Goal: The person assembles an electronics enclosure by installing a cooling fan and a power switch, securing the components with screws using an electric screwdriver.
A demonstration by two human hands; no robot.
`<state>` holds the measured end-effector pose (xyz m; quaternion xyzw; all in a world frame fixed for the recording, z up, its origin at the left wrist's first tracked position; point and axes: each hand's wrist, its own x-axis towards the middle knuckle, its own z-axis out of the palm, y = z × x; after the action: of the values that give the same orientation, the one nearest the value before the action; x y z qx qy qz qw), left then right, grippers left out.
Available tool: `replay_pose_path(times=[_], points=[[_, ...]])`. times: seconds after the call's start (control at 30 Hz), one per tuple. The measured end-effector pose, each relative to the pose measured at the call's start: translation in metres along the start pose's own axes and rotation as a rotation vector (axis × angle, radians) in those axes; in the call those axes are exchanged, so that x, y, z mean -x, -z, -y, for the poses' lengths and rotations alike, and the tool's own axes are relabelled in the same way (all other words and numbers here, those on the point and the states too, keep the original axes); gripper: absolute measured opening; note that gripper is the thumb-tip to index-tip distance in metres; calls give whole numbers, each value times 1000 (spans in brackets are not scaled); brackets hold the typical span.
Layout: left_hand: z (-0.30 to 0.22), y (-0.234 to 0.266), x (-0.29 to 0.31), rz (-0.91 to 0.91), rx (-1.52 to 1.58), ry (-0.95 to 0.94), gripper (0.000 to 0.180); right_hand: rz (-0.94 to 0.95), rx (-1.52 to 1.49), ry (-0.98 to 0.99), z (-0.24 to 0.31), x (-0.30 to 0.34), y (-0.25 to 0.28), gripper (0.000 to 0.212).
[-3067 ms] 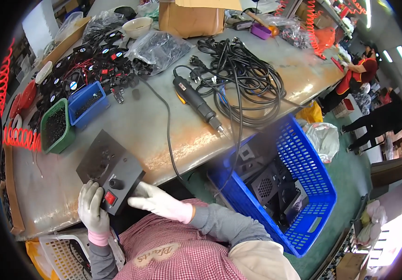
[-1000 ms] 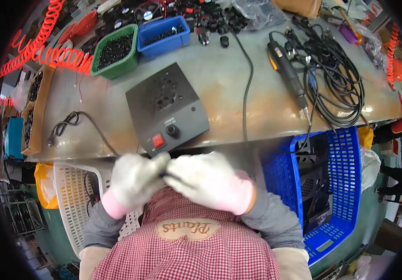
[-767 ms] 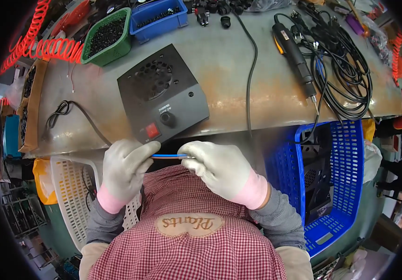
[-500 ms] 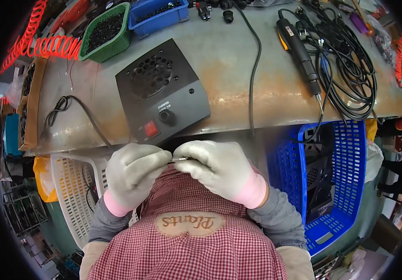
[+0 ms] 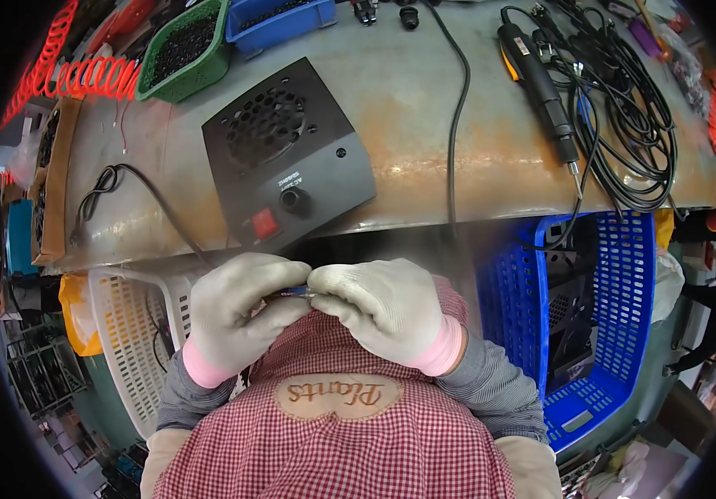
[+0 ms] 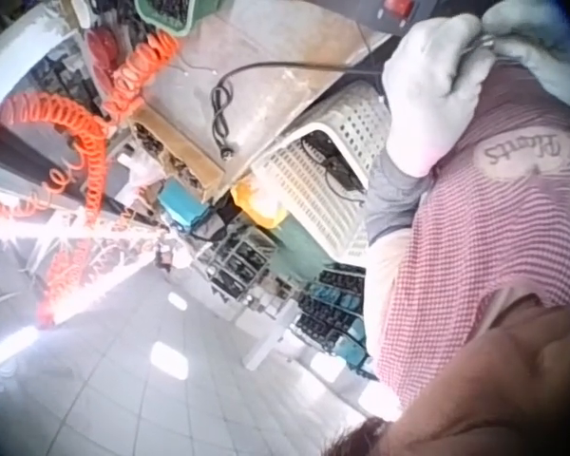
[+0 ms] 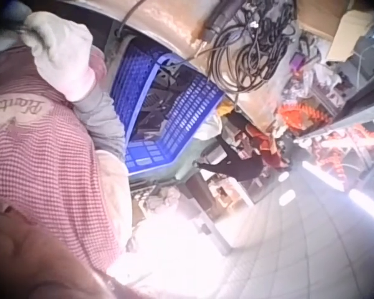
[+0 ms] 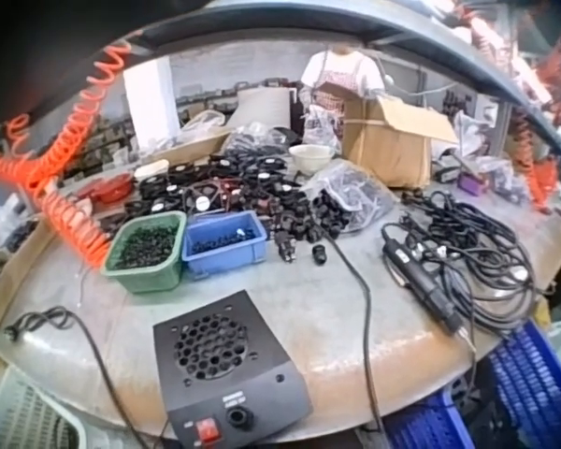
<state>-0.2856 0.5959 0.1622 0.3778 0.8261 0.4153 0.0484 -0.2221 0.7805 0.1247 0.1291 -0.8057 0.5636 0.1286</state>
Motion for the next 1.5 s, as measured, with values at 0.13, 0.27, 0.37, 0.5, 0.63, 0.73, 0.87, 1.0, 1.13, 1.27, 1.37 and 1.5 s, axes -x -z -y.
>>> replay_pose_path(times=[0.13, 0.27, 0.37, 0.5, 0.63, 0.73, 0.87, 1.0, 1.13, 1.27, 1.37, 1.5], points=[[1, 1, 6, -6, 44, -21, 23, 52, 61, 27, 2, -3, 3, 24], [-3, 9, 6, -60, 12, 41, 17, -170, -204, -305, -8, -8, 12, 40], [6, 11, 7, -221, 42, 107, 17, -301, -9, -470, -33, -24, 35, 41], [14, 12, 6, -300, 74, 148, 17, 135, -161, -880, -19, -65, 41, 35], [16, 13, 6, -350, 33, 148, 17, -101, -395, -535, -17, -68, 25, 19], [21, 14, 7, -380, 17, 154, 17, -280, 146, -186, 10, -62, 20, 8], [27, 5, 3, -412, -42, 37, 19, -296, 414, 58, 10, -57, 3, 8], [31, -5, 4, -444, -61, 62, 18, -325, 466, 76, 10, -57, -2, 7], [32, -3, 3, -469, -75, 8, 19, -323, 492, 90, 15, -60, -6, 6], [31, 6, 3, -384, -132, -6, 18, -270, 521, 68, 21, -61, -9, 7], [33, 10, 0, -326, -135, 3, 18, -259, 544, 82, 22, -60, -8, 6], [28, 20, -1, -215, -377, -101, 22, -221, 554, 81, 26, -62, -8, 6]])
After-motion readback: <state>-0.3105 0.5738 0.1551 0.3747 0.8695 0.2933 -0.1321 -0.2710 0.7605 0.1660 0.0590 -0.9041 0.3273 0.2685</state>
